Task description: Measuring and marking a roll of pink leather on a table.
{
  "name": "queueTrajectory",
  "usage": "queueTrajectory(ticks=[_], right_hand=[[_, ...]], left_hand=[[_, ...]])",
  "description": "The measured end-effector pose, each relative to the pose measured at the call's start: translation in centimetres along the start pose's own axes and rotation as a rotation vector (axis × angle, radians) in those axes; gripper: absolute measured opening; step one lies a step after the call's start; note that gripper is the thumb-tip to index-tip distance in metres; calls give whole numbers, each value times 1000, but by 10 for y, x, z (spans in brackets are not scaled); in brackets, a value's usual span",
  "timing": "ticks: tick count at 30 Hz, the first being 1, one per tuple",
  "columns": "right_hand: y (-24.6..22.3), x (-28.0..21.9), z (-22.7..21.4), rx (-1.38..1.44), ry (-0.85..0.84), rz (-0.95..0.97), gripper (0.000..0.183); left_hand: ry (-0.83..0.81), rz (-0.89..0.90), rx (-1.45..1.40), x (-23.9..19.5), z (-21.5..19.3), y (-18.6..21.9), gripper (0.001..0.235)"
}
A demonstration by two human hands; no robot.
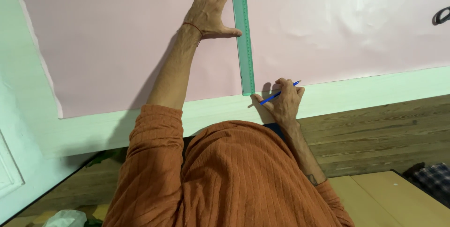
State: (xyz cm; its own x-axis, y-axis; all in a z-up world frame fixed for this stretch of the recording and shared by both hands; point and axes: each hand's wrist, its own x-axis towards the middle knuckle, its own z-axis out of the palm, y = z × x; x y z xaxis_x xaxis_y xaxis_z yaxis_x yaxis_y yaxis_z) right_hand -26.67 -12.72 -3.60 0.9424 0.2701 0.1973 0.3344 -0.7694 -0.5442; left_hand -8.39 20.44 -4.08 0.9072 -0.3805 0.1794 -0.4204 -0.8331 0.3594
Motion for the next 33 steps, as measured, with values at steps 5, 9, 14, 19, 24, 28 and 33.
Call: queueTrajectory(ticks=[5,9,14,19,24,28,33], right_hand=[[0,0,-1,14,2,-9,87],[1,-1,0,0,4,-8,87],[1,-1,0,1,-10,7,88],[12,-6,4,19,6,-20,85],[31,21,7,346,88,3,18],[0,113,-2,584,183,-14,57],[-7,226,44,1037,307,162,21]], left_hand=[[-19,-17,-14,-1,-2,1,142],[-39,-24,-20,-1,-2,0,142],[-20,-12,-13,-1,-1,1,141],[-84,-29,27,3,-7,4,142],[-129,-37,55,4,-6,-2,146],[-158,-34,90,4,-11,1,142],[-73,-21,112,4,-9,1,133]])
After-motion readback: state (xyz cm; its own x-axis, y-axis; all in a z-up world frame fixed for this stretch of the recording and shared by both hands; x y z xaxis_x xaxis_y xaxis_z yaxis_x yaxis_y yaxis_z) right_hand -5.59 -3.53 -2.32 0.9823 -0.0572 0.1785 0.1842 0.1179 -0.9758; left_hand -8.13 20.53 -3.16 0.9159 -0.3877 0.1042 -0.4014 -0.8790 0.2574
